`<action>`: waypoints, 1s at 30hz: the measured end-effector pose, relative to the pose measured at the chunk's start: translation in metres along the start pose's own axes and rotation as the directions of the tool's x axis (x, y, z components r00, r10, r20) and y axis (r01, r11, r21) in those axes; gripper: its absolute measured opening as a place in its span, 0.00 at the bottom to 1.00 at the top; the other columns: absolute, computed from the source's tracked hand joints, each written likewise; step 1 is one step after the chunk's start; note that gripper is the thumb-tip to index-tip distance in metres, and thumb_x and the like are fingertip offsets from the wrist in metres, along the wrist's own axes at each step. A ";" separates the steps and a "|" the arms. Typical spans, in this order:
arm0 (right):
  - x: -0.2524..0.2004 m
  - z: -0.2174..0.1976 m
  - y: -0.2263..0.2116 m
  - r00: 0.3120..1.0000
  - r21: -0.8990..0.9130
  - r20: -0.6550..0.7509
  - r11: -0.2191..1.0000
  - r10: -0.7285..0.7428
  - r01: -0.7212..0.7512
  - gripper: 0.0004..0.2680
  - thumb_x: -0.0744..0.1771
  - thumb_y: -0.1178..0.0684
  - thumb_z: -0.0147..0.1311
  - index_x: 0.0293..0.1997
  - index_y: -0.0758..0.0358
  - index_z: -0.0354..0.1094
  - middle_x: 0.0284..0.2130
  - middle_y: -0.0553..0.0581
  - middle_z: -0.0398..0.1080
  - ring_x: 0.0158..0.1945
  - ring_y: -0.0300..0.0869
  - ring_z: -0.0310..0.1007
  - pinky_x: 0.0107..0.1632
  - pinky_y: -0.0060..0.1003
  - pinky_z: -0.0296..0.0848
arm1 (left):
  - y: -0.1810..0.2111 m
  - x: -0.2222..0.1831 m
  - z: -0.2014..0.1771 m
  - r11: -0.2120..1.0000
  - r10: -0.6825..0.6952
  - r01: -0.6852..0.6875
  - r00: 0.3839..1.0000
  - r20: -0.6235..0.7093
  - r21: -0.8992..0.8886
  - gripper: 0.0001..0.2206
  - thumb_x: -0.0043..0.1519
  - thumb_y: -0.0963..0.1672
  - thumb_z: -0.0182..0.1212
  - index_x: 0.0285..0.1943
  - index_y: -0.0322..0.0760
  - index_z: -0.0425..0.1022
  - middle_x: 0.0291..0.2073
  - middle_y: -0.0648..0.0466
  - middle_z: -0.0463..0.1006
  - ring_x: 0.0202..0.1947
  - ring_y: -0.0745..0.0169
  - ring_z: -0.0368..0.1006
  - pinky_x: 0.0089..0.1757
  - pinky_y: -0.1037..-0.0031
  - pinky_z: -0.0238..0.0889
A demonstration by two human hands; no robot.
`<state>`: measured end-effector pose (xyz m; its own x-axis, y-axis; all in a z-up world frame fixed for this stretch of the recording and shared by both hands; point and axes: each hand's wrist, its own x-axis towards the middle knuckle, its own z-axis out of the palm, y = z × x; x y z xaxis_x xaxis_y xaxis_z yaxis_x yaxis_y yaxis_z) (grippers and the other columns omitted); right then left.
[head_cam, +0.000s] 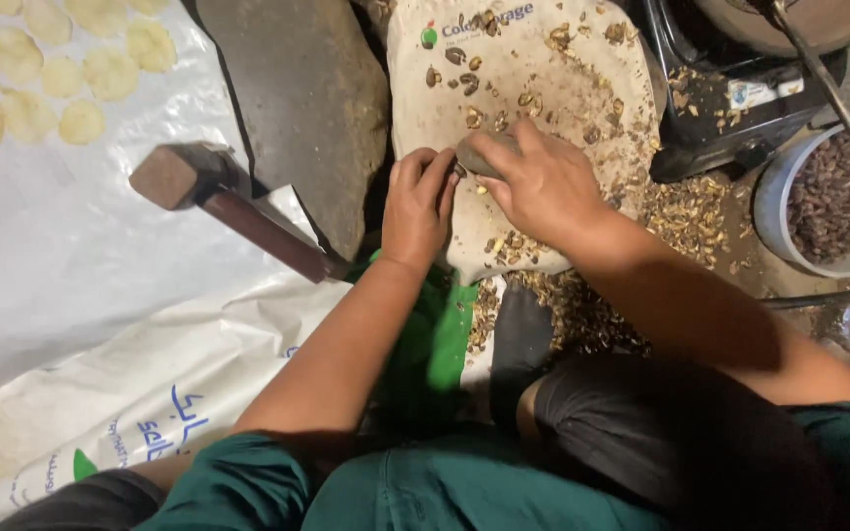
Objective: Crack nuts using a stone or mallet and extract the kernels
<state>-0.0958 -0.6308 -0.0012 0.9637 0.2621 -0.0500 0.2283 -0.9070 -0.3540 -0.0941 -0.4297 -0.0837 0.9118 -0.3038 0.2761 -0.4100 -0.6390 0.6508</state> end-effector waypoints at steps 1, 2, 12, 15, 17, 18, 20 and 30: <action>0.005 0.001 0.001 0.999 -0.064 0.015 0.997 -0.052 0.052 0.18 0.69 0.44 0.52 0.67 0.46 0.61 0.46 0.68 0.68 0.41 0.72 0.77 0.42 0.64 0.76 | -0.005 0.006 0.001 0.999 0.040 -0.040 0.999 -0.017 0.002 0.15 0.67 0.44 0.63 0.63 0.43 0.74 0.49 0.50 0.72 0.51 0.45 0.72 0.52 0.59 0.69; 0.008 -0.004 0.003 0.998 -0.065 0.009 0.996 -0.059 0.059 0.18 0.69 0.44 0.52 0.67 0.46 0.61 0.46 0.68 0.68 0.41 0.72 0.77 0.42 0.64 0.76 | -0.004 0.010 0.000 0.999 0.043 -0.043 0.999 -0.023 0.008 0.15 0.67 0.44 0.63 0.63 0.43 0.74 0.49 0.50 0.72 0.51 0.45 0.72 0.52 0.59 0.69; 0.047 -0.049 -0.009 0.869 0.136 0.367 0.905 0.333 -0.404 0.20 0.71 0.47 0.49 0.71 0.57 0.50 0.50 0.73 0.72 0.45 0.63 0.76 0.46 0.57 0.74 | 0.027 0.023 -0.014 0.991 -0.012 0.006 0.999 -0.044 -0.132 0.06 0.61 0.40 0.64 0.46 0.36 0.78 0.46 0.51 0.72 0.46 0.50 0.69 0.50 0.65 0.65; 0.050 -0.046 -0.009 0.851 0.070 0.388 0.909 0.354 -0.410 0.20 0.71 0.45 0.48 0.72 0.54 0.50 0.49 0.70 0.73 0.46 0.63 0.76 0.46 0.57 0.73 | 0.026 0.024 -0.009 0.990 -0.051 0.039 0.995 -0.090 -0.136 0.07 0.61 0.39 0.63 0.47 0.35 0.78 0.47 0.50 0.73 0.47 0.49 0.70 0.50 0.64 0.65; 0.038 -0.042 -0.013 0.875 0.064 0.342 0.921 0.342 -0.385 0.19 0.70 0.44 0.49 0.70 0.51 0.52 0.50 0.69 0.73 0.50 0.66 0.74 0.48 0.60 0.71 | 0.033 0.016 -0.005 0.988 -0.078 0.061 0.991 -0.111 -0.145 0.06 0.61 0.38 0.63 0.46 0.36 0.78 0.47 0.51 0.73 0.47 0.49 0.70 0.51 0.64 0.65; 0.036 -0.046 -0.018 0.867 0.120 0.344 0.899 0.360 -0.421 0.19 0.71 0.47 0.49 0.70 0.56 0.51 0.51 0.69 0.72 0.46 0.60 0.75 0.47 0.54 0.75 | 0.035 0.018 -0.002 0.986 -0.096 0.073 0.984 -0.151 -0.152 0.07 0.62 0.38 0.62 0.47 0.35 0.77 0.47 0.50 0.73 0.47 0.48 0.70 0.50 0.64 0.65; 0.027 -0.039 -0.015 0.865 0.178 0.338 0.878 0.370 -0.445 0.19 0.72 0.50 0.48 0.70 0.60 0.49 0.52 0.69 0.70 0.41 0.54 0.76 0.46 0.48 0.79 | 0.030 0.019 0.007 0.985 -0.109 0.078 0.973 -0.202 -0.155 0.07 0.62 0.37 0.61 0.49 0.34 0.76 0.46 0.49 0.73 0.46 0.48 0.70 0.50 0.64 0.65; 0.002 -0.006 0.001 0.929 0.210 0.114 0.905 0.352 -0.369 0.18 0.71 0.41 0.46 0.67 0.54 0.50 0.46 0.80 0.71 0.49 0.75 0.73 0.51 0.69 0.68 | 0.014 0.015 0.019 0.997 -0.079 0.075 0.986 -0.150 -0.031 0.13 0.67 0.42 0.61 0.61 0.43 0.73 0.54 0.49 0.70 0.54 0.41 0.71 0.55 0.53 0.68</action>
<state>-0.0933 -0.6327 0.0039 0.9599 -0.0379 -0.2777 -0.1777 -0.8485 -0.4984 -0.0871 -0.4570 -0.0841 0.9343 -0.1431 0.3264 -0.3392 -0.6380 0.6913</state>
